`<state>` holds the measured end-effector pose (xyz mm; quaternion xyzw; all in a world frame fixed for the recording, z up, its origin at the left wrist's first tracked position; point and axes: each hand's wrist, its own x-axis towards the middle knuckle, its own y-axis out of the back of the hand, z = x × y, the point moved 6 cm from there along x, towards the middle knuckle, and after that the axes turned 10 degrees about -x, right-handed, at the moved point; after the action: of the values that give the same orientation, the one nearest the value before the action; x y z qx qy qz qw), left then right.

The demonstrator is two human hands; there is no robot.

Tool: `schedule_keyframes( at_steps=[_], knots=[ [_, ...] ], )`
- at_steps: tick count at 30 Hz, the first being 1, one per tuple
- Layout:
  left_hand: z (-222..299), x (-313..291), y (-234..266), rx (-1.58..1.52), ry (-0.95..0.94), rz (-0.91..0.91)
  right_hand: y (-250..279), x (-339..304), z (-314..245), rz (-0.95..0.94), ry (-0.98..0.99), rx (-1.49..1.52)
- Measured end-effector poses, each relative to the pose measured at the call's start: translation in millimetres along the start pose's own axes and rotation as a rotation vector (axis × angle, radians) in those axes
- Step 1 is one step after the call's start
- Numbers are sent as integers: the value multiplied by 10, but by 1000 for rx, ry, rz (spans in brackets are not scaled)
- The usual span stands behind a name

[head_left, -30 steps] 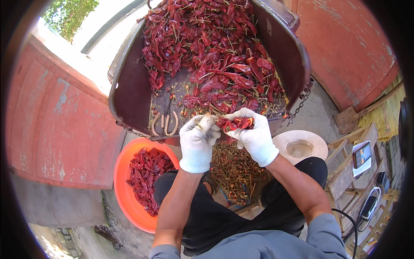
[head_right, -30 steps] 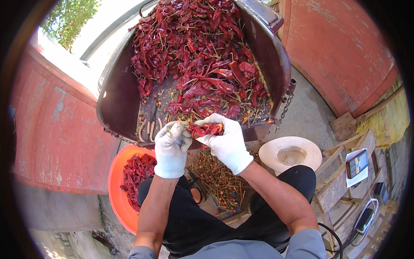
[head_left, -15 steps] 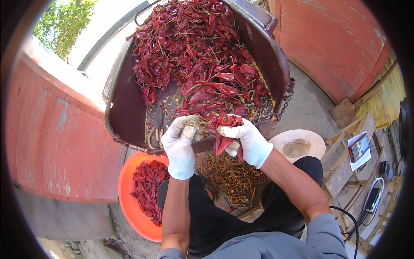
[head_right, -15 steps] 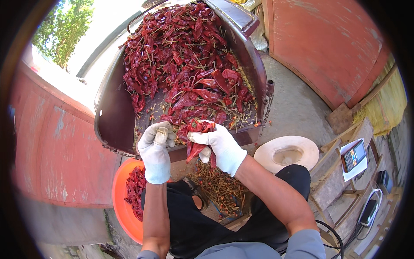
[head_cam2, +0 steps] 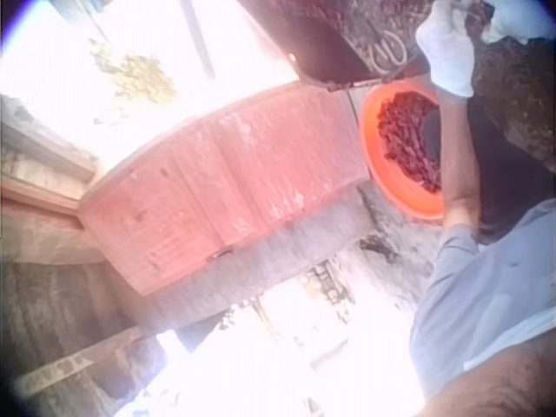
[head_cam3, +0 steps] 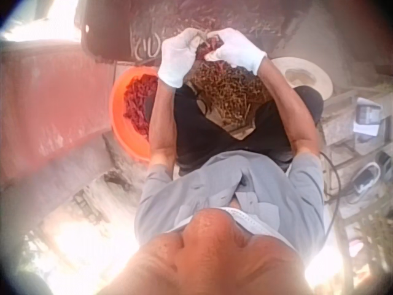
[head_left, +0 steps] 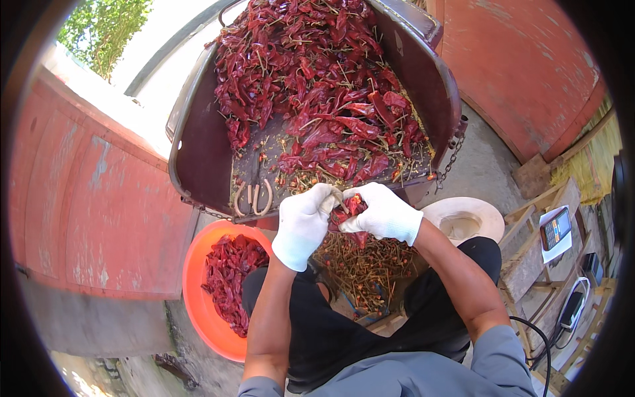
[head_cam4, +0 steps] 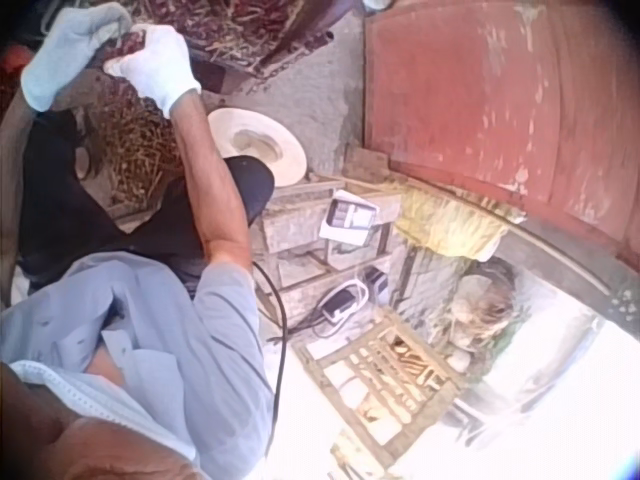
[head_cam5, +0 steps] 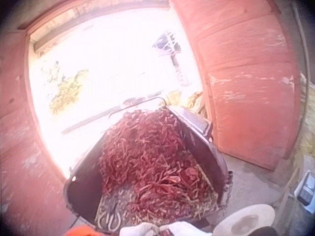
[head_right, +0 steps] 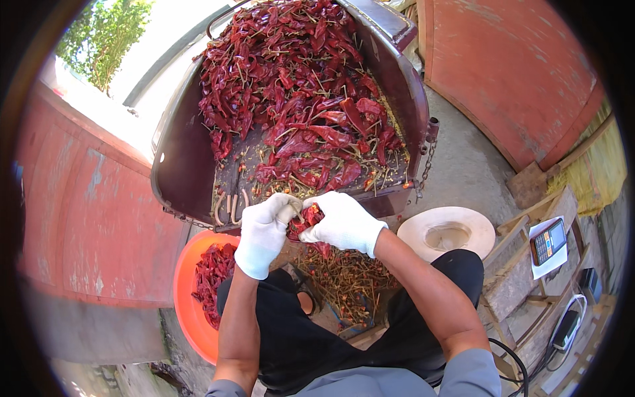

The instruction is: The person deseeded dried red peppers by opening them with a knife and by hand, removing the seeds, and placing the empty pepper skins into an orange bowl.

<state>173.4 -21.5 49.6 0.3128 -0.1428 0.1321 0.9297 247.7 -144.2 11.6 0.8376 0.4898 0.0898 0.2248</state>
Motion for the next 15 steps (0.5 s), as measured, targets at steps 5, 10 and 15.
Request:
schedule_keyframes(
  at_steps=[5,10,15],
  knots=[
    [-135,55,452,244,36,292,34,-39,3,115,15,-420],
    [-639,-151,618,176,340,115,91,1,-90,48,-87,487],
    [-758,-330,371,-3,402,-116,107,-21,-38,94,-74,564]
  ],
)
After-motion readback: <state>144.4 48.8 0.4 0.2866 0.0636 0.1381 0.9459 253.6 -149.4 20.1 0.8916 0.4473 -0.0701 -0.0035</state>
